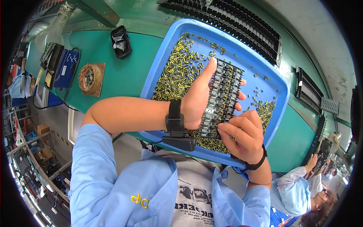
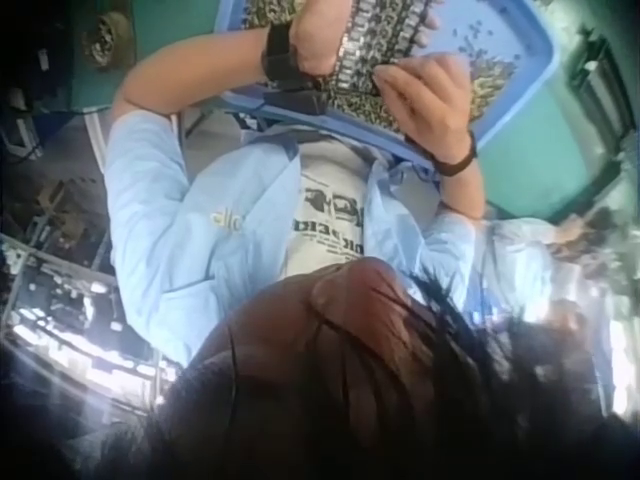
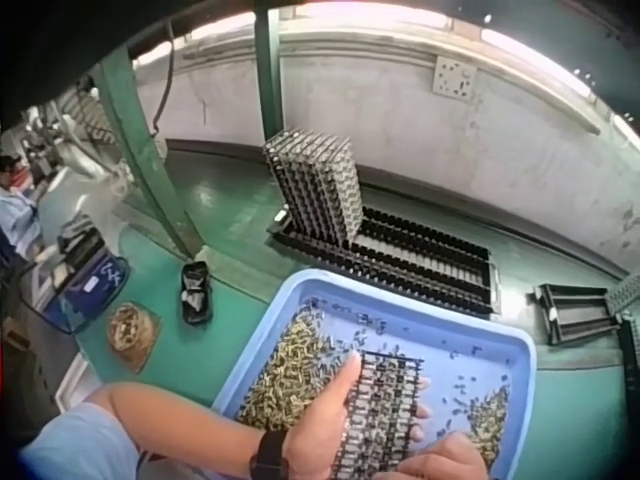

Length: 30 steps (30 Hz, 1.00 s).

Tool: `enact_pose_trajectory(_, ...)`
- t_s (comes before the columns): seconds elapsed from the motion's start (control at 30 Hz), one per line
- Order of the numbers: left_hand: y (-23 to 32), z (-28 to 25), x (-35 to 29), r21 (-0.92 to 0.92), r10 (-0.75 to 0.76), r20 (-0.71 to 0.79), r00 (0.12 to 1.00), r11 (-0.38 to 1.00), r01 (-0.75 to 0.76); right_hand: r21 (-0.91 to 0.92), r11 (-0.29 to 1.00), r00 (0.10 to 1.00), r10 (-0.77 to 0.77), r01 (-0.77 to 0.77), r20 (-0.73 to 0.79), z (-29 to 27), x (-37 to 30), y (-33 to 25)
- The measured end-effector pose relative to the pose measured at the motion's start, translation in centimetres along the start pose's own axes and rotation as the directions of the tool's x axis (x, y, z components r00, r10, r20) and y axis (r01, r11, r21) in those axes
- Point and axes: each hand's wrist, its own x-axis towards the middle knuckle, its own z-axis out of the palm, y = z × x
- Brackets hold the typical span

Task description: Manually assembling small electronic components onto a circuit board strip at a factory workstation.

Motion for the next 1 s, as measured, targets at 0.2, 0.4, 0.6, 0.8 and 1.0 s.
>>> enact_pose_trajectory(0.2,-0.1,0.2,-0.1,-0.023,-0.005,-0.008,1.000,1.000,0.005,0.033,0.992,0.991,0.120,-0.119,-0.051,0.5,-0.1,-0.8)
enact_pose_trajectory(0.4,0.0,0.8,-0.2,-0.041,-0.013,-0.050,0.999,0.999,0.011,0.054,0.980,0.978,0.194,-0.190,-0.083,0.9,0.0,-1.2)
enact_pose_trajectory(0.6,0.2,0.2,0.1,-0.032,-0.014,0.012,1.000,0.999,0.014,0.082,0.970,0.969,0.236,-0.230,-0.067,0.8,0.2,-1.1)
enact_pose_trajectory(0.8,0.3,1.0,-0.5,-0.043,-0.018,-0.002,1.000,0.999,0.018,0.130,0.920,0.918,0.384,-0.370,-0.101,-1.5,-0.4,-1.4)
enact_pose_trajectory(1.0,0.0,1.2,-0.9,-0.040,0.069,0.013,0.998,0.997,-0.069,-0.134,0.873,0.883,0.465,-0.469,-0.060,-0.8,-0.1,-3.9)
